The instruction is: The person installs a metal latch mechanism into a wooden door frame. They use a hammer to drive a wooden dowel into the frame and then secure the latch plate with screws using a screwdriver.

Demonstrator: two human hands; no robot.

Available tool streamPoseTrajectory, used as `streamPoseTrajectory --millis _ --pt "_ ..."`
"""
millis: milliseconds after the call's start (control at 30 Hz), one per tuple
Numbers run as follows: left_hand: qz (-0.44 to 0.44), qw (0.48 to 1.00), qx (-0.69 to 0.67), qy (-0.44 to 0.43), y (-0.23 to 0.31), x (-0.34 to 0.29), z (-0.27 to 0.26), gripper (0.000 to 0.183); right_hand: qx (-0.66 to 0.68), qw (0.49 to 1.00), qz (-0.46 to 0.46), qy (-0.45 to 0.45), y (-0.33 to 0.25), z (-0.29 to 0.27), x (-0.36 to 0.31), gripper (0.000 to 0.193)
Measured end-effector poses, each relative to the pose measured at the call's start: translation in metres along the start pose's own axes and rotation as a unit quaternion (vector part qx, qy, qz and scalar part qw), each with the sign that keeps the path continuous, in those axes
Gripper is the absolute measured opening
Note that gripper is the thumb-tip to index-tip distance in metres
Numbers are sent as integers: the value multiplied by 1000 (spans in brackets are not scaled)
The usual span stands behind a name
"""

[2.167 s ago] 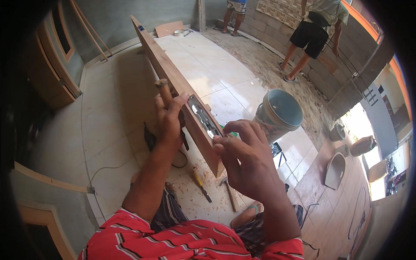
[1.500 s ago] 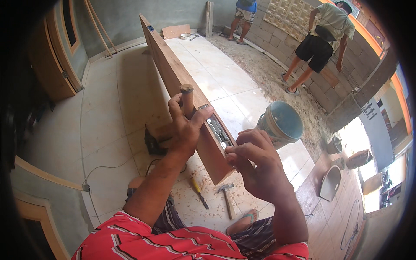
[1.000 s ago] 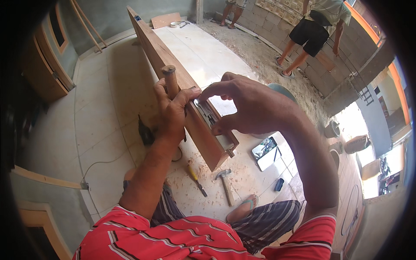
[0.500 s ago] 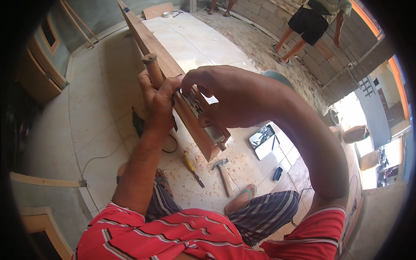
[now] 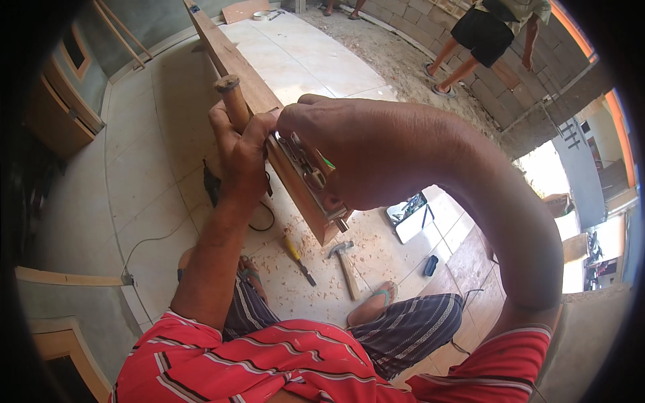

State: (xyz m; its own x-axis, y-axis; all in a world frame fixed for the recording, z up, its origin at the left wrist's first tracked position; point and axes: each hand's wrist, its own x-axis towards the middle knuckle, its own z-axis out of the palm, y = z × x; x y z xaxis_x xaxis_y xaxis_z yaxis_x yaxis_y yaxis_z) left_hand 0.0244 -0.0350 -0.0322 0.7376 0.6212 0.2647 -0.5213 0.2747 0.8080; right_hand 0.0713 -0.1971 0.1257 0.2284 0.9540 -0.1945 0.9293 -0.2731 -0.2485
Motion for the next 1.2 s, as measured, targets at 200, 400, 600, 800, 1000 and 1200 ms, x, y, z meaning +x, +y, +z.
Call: streamPoseTrajectory --millis 200,400,600,800,1000,1200 --pt "7 1000 30 5 2 0 -2 69 65 992 94 -47 -13 -10 6 68" --pt "1 999 36 3 4 -1 -3 69 63 996 61 -15 -9 -3 1 65" --pt "5 999 32 1 4 -1 -3 70 67 996 64 -8 -14 -6 0 61" --pt "-2 1000 22 -2 6 -2 -2 69 58 997 40 16 -13 -4 1 56" --pt "8 999 41 -5 4 -1 -3 69 54 997 54 6 -15 -7 1 55" --pt "-13 1000 16 -7 10 -2 2 70 69 996 49 -12 -8 -9 0 52"
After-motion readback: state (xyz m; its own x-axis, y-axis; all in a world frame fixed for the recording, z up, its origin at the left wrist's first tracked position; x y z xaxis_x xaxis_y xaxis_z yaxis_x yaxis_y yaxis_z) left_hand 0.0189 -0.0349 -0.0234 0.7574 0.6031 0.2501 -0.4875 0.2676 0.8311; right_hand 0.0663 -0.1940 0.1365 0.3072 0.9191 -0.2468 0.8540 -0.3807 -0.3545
